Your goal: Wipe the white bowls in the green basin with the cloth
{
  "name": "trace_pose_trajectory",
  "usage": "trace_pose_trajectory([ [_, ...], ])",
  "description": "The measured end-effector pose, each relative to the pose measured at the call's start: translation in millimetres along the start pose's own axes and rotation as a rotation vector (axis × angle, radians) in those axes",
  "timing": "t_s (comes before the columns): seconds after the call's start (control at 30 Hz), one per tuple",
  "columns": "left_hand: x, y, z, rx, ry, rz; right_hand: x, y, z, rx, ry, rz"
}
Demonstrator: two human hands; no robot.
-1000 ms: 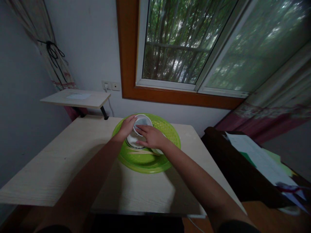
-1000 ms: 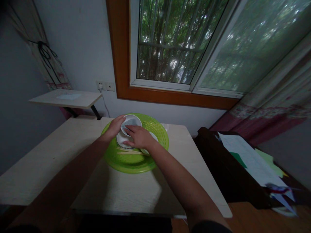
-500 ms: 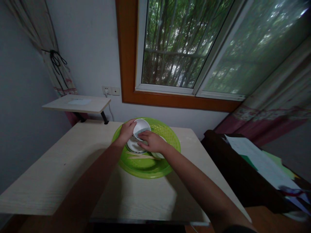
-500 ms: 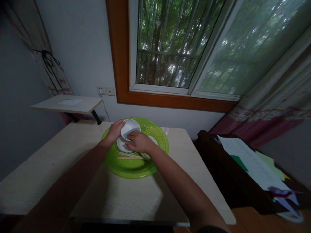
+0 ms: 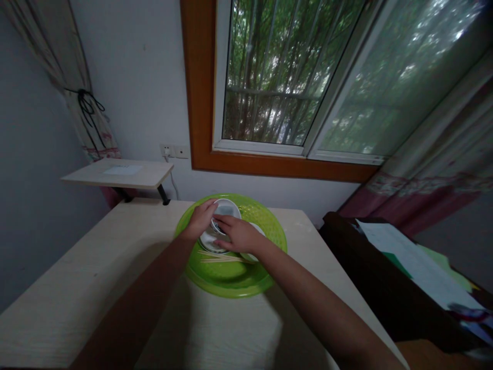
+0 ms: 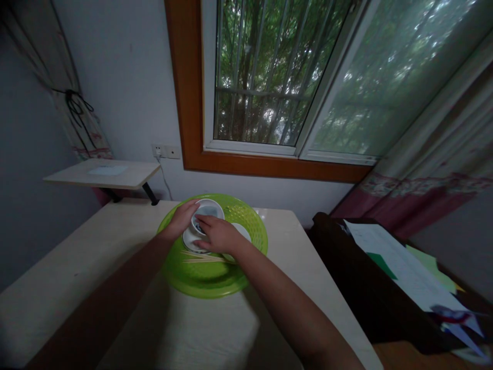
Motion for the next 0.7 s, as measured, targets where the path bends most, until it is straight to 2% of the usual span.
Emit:
trace_pose_trajectory([
  [0.17, -3.5, 4.6, 0.8, -0.05, -0.021, -0.009, 1.0, -12.5, -0.9, 0.085, 0.017, -0.12],
  [0.37, -7.6, 1.6, 0.0, -0.05, -0.03, 0.072, -1.1, -8.7, 0.5, 0.121, 0.092, -0.165],
  [0.7, -4.2, -0.4, 1.0, -0.015, -0.002, 0.071, -0.5, 10.5, -2.6, -0.066, 0.035, 0.046],
])
Point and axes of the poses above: each hand's wrist, its own z-axis towards the middle knuckle, its own x-axis out of the palm, y = z × x, the point moved 8 cm from there along z, towards the middle knuckle, and after that the axes turned 7 degrees about -y, right-handed, at the moved point
